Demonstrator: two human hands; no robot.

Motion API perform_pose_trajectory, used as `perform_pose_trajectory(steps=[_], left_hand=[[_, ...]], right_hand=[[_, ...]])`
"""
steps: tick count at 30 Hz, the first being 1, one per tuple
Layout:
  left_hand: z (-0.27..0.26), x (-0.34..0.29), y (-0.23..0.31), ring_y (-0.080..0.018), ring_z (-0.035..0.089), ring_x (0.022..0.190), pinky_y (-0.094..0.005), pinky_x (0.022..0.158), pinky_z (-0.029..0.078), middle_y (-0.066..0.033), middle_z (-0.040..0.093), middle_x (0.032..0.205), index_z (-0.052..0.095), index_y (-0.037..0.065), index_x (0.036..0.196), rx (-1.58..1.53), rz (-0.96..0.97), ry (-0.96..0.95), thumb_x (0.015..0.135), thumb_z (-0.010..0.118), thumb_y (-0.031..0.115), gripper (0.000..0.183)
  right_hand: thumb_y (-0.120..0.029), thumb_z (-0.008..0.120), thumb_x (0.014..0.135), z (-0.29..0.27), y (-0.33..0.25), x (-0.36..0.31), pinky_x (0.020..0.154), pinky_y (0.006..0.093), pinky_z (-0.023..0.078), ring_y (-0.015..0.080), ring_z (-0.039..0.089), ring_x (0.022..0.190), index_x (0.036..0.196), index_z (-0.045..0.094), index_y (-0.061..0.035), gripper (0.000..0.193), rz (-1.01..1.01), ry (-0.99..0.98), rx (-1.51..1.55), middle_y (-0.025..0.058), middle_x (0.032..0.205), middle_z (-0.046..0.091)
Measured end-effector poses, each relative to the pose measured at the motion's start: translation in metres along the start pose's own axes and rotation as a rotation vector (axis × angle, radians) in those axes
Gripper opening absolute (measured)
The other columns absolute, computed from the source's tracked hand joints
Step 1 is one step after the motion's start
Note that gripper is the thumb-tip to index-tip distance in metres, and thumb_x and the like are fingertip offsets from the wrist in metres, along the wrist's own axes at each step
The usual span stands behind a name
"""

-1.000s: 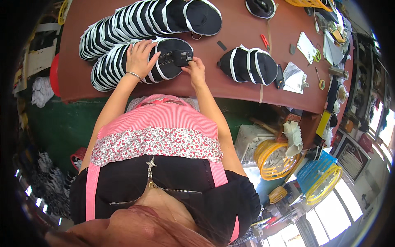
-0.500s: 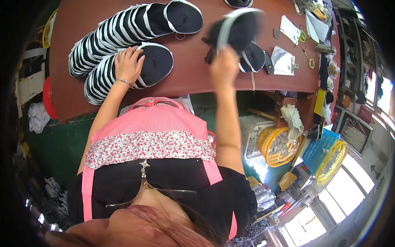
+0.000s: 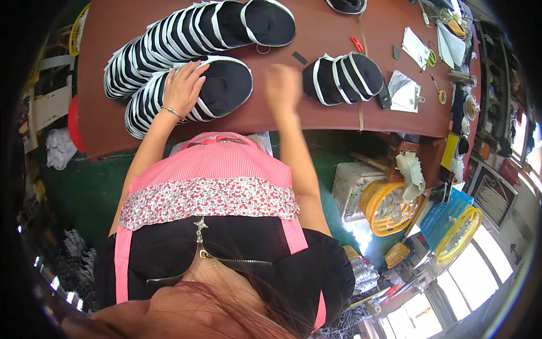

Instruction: Organizing and counting shoe components, then recording the count on a clipboard.

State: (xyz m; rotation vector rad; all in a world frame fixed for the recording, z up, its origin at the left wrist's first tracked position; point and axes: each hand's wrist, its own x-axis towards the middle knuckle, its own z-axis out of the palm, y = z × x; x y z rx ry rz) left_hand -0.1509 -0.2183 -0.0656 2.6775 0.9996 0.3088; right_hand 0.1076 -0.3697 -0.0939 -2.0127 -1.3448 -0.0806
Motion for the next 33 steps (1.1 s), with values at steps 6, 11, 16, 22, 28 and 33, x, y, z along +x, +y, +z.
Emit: perform_pose_trajectory(steps=[6, 11, 16, 22, 28, 33], left_hand=[[0.009, 0.002, 0.003, -0.0263, 0.053, 0.132, -0.0571, 0.113, 0.033, -0.0051, 0.06, 0.139, 0.063, 0.022, 0.133, 0.032, 0.043, 0.069, 0.102, 0.053, 0.032, 0.034], [0.007, -0.001, -0.002, -0.0259, 0.052, 0.133, -0.0575, 0.114, 0.032, -0.0047, 0.059, 0.141, 0.062, 0.023, 0.135, 0.003, 0.0, 0.05, 0.102, 0.052, 0.03, 0.035], [0.007, 0.002, 0.002, -0.0255, 0.053, 0.131, -0.0575, 0.114, 0.031, -0.0045, 0.06, 0.138, 0.063, 0.023, 0.134, -0.003, 0.011, 0.033, 0.102, 0.052, 0.03, 0.034], [0.009, 0.006, 0.004, -0.0255, 0.054, 0.129, -0.0568, 0.113, 0.031, -0.0049, 0.062, 0.134, 0.059, 0.022, 0.14, 0.008, 0.004, 0.067, 0.105, 0.047, 0.031, 0.038], [0.019, 0.01, -0.003, -0.0237, 0.054, 0.129, -0.0564, 0.114, 0.03, -0.0032, 0.063, 0.133, 0.06, 0.018, 0.137, 0.005, -0.02, 0.072, 0.103, 0.05, 0.03, 0.037], [0.014, 0.003, -0.012, -0.0239, 0.055, 0.128, -0.0555, 0.113, 0.032, -0.0019, 0.064, 0.132, 0.064, 0.016, 0.128, -0.012, -0.016, 0.103, 0.1, 0.055, 0.025, 0.03]], right_hand=[[-0.03, 0.081, 0.076, 0.088, -0.102, -0.026, 0.082, 0.0468, 0.054, 0.0376, 0.059, 0.099, 0.105, 0.057, -0.0023, 0.047, -0.001, -0.452, 0.115, 0.0187, 0.104, 0.058], [-0.019, 0.068, 0.093, 0.074, -0.052, -0.032, 0.071, 0.0351, 0.057, 0.0191, 0.068, 0.088, 0.11, 0.064, 0.0024, 0.028, 0.614, -0.396, 0.807, 0.0131, 0.099, 0.07], [-0.011, 0.06, 0.099, 0.057, -0.011, -0.046, 0.078, 0.0348, 0.061, 0.0179, 0.068, 0.092, 0.112, 0.061, 0.003, 0.02, 1.059, -0.187, 1.35, 0.0112, 0.102, 0.067], [-0.025, 0.067, 0.098, 0.054, -0.057, -0.048, 0.087, 0.0334, 0.053, 0.0232, 0.064, 0.1, 0.126, 0.058, -0.0018, 0.038, 0.544, -0.084, 0.594, 0.0114, 0.113, 0.065], [-0.011, 0.069, 0.088, 0.029, -0.093, -0.037, 0.076, 0.0452, 0.057, 0.0361, 0.071, 0.085, 0.108, 0.071, -0.0088, 0.021, 0.035, -0.409, 0.475, 0.0151, 0.093, 0.073], [0.001, 0.061, 0.088, -0.107, -0.021, 0.059, 0.073, 0.0444, 0.054, 0.0349, 0.069, 0.085, 0.111, 0.069, -0.0034, 0.024, -0.019, 0.012, -0.149, 0.0166, 0.093, 0.071]])
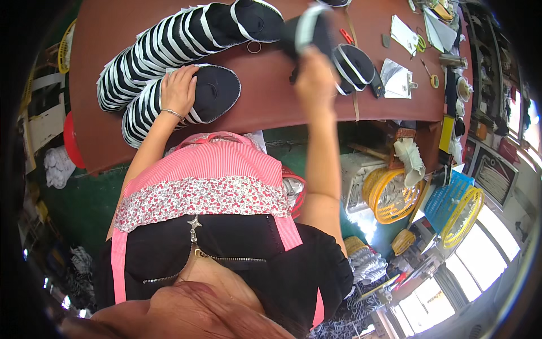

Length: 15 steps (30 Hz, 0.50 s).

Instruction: Organizing and counting shoe components, then recording the count on a clipboard.

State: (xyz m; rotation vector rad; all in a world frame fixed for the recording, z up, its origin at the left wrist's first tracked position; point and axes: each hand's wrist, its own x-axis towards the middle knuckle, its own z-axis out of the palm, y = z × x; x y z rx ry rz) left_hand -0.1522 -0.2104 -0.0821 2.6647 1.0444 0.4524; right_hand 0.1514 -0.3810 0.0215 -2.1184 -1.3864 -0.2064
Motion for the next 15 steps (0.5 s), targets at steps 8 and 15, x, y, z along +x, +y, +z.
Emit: perform_pose_trajectory(steps=[8, 15], left_hand=[[-0.015, 0.007, 0.005, -0.0262, 0.052, 0.134, -0.0556, 0.115, 0.032, -0.0055, 0.063, 0.136, 0.063, 0.015, 0.128, -0.053, -0.015, -0.11, 0.103, 0.051, 0.025, 0.03], [-0.029, 0.003, -0.011, -0.0273, 0.05, 0.138, -0.0564, 0.117, 0.032, -0.0073, 0.06, 0.141, 0.056, 0.015, 0.138, -0.119, 0.127, -0.207, 0.104, 0.049, 0.023, 0.036]], right_hand=[[-0.014, 0.067, 0.087, -0.038, 0.244, -0.007, 0.101, 0.0423, 0.048, 0.0362, 0.066, 0.111, 0.12, 0.072, -0.0105, 0.033, 0.367, -0.56, -0.24, 0.0207, 0.109, 0.073], [-0.036, 0.079, 0.082, 0.109, -0.071, -0.051, 0.085, 0.046, 0.052, 0.0361, 0.063, 0.099, 0.104, 0.065, -0.0047, 0.041, 0.161, -0.442, 0.277, 0.0158, 0.097, 0.066]])
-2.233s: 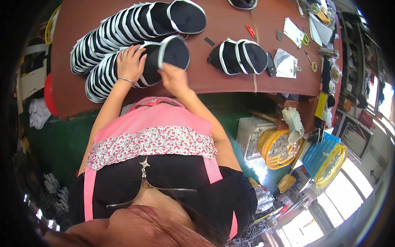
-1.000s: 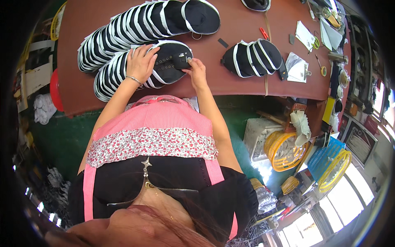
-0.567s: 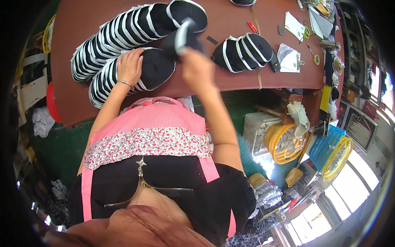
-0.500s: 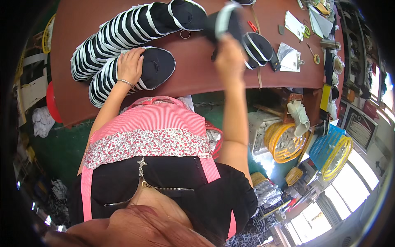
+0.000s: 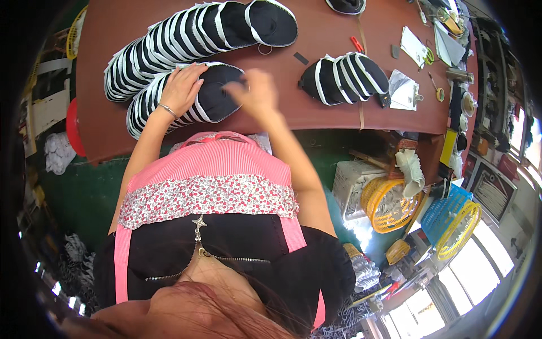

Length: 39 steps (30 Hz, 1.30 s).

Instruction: Organizing and counting shoe components, then recording the count on a clipboard.

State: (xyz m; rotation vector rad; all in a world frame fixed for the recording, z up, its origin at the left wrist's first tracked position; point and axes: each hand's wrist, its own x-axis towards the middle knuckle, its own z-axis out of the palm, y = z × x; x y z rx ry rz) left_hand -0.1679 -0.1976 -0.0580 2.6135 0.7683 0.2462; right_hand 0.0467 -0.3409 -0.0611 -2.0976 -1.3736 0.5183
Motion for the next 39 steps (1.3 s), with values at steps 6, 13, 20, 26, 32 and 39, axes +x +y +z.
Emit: perform_pose_trajectory(steps=[6, 13, 20, 26, 32, 39], left_hand=[[0.007, 0.004, -0.007, -0.0279, 0.052, 0.137, -0.0537, 0.116, 0.034, -0.0102, 0.062, 0.139, 0.057, 0.014, 0.139, 0.004, -0.001, 0.022, 0.104, 0.048, 0.021, 0.036], [0.004, 0.001, -0.005, -0.0289, 0.055, 0.133, -0.0514, 0.112, 0.038, -0.0078, 0.064, 0.134, 0.059, 0.015, 0.133, -0.037, 0.003, 0.089, 0.101, 0.051, 0.015, 0.033], [0.007, 0.005, -0.007, -0.0302, 0.056, 0.131, -0.0488, 0.11, 0.04, -0.0116, 0.065, 0.131, 0.061, 0.012, 0.13, -0.001, 0.036, 0.085, 0.1, 0.052, 0.014, 0.032], [0.009, 0.012, -0.007, -0.0297, 0.056, 0.131, -0.049, 0.112, 0.038, -0.0111, 0.065, 0.133, 0.061, 0.012, 0.131, 0.003, -0.026, 0.029, 0.102, 0.05, 0.019, 0.032], [0.006, 0.008, -0.008, -0.0277, 0.06, 0.123, -0.048, 0.108, 0.041, -0.0084, 0.067, 0.127, 0.063, 0.013, 0.128, -0.016, -0.005, 0.097, 0.102, 0.052, 0.02, 0.029], [0.006, 0.008, -0.012, -0.0341, 0.054, 0.132, -0.0504, 0.115, 0.036, -0.0106, 0.056, 0.144, 0.061, 0.012, 0.131, -0.097, -0.012, 0.076, 0.101, 0.054, 0.015, 0.031]], right_hand=[[-0.023, 0.068, 0.085, 0.097, -0.015, -0.016, 0.087, 0.0501, 0.052, 0.0409, 0.061, 0.098, 0.109, 0.063, 0.0, 0.033, -0.116, 0.088, 0.176, 0.0222, 0.102, 0.064], [-0.014, 0.055, 0.1, 0.062, 0.06, -0.018, 0.081, 0.0378, 0.06, 0.0205, 0.068, 0.097, 0.116, 0.063, -0.0002, 0.023, 0.639, -0.026, 1.349, 0.0109, 0.108, 0.068], [-0.035, 0.075, 0.089, 0.067, 0.003, -0.032, 0.097, 0.0453, 0.048, 0.0358, 0.061, 0.103, 0.128, 0.057, 0.0016, 0.057, 0.046, 0.303, 0.274, 0.0191, 0.12, 0.062], [-0.017, 0.077, 0.088, 0.035, -0.028, -0.031, 0.07, 0.0361, 0.053, 0.0248, 0.065, 0.074, 0.104, 0.07, -0.0017, 0.023, -0.025, -0.217, 0.293, 0.0136, 0.086, 0.069], [-0.007, 0.061, 0.095, -0.188, 0.058, 0.015, 0.072, 0.041, 0.055, 0.0349, 0.072, 0.084, 0.127, 0.063, -0.0072, 0.032, -0.017, 0.481, -0.288, 0.0196, 0.095, 0.073], [-0.015, 0.062, 0.086, -0.25, 0.293, 0.016, 0.103, 0.0436, 0.046, 0.043, 0.062, 0.116, 0.134, 0.062, -0.0072, 0.05, 0.362, 0.004, -0.483, 0.023, 0.122, 0.069]])
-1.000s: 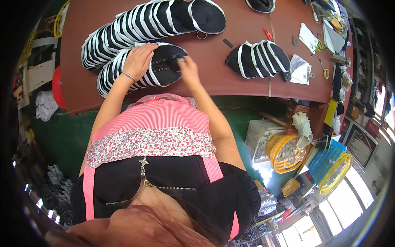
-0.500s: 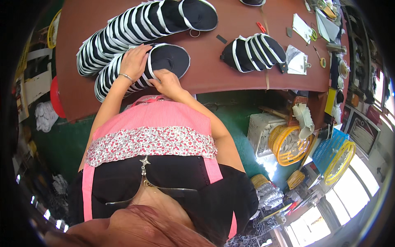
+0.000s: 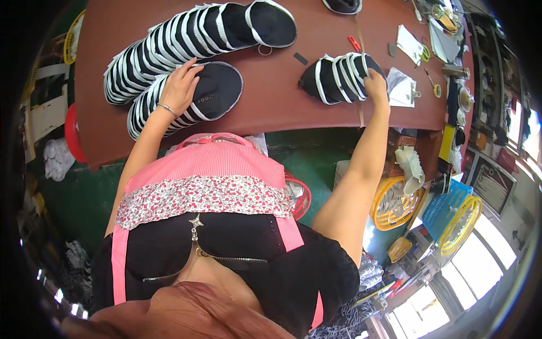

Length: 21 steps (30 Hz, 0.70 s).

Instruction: Organizing and counting shoe components, then recording the count on a clipboard.

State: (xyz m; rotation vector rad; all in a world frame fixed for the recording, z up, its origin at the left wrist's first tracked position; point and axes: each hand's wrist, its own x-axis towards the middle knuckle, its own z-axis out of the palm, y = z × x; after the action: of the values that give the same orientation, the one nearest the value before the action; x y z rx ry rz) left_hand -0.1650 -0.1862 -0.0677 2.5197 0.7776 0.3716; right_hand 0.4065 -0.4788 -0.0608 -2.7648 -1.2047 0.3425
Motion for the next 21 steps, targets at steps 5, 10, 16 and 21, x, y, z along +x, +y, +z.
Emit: perform_pose_trajectory(steps=[5, 10, 16, 21], left_hand=[[-0.019, -0.018, -0.002, -0.0293, 0.045, 0.142, -0.0567, 0.119, 0.027, -0.0061, 0.057, 0.144, 0.058, 0.018, 0.137, 0.261, -0.056, -0.044, 0.103, 0.051, 0.021, 0.034], [-0.013, -0.013, -0.002, -0.0285, 0.047, 0.139, -0.0542, 0.117, 0.03, -0.0065, 0.058, 0.143, 0.057, 0.02, 0.139, 0.21, -0.075, -0.038, 0.103, 0.052, 0.023, 0.037], [-0.012, -0.018, -0.008, -0.0286, 0.056, 0.126, -0.0429, 0.106, 0.041, -0.0073, 0.062, 0.135, 0.063, 0.016, 0.132, 0.139, -0.016, 0.067, 0.097, 0.06, 0.02, 0.036], [-0.008, -0.018, 0.002, -0.0245, 0.051, 0.133, -0.0523, 0.113, 0.035, -0.0012, 0.055, 0.144, 0.062, 0.027, 0.135, 0.163, -0.022, 0.052, 0.096, 0.06, 0.017, 0.04]], right_hand=[[-0.014, 0.062, 0.09, 0.033, -0.231, -0.08, 0.084, 0.0474, 0.051, 0.0343, 0.064, 0.096, 0.112, 0.069, -0.0089, 0.024, -0.242, 0.463, 0.22, 0.0129, 0.097, 0.067], [-0.049, 0.087, 0.07, 0.145, -0.41, -0.156, 0.093, 0.0472, 0.05, 0.0384, 0.052, 0.114, 0.119, 0.056, 0.0014, 0.077, -0.405, -0.074, 0.427, 0.0191, 0.116, 0.056], [-0.031, 0.082, 0.076, 0.181, -0.415, -0.153, 0.082, 0.0493, 0.051, 0.0369, 0.058, 0.103, 0.117, 0.055, -0.004, 0.056, -0.444, 0.068, 0.428, 0.0159, 0.106, 0.058], [-0.013, 0.064, 0.095, 0.204, -0.366, -0.135, 0.074, 0.0321, 0.054, 0.0136, 0.062, 0.079, 0.103, 0.06, -0.0031, 0.014, -0.006, -0.237, 1.227, 0.0031, 0.087, 0.063]])
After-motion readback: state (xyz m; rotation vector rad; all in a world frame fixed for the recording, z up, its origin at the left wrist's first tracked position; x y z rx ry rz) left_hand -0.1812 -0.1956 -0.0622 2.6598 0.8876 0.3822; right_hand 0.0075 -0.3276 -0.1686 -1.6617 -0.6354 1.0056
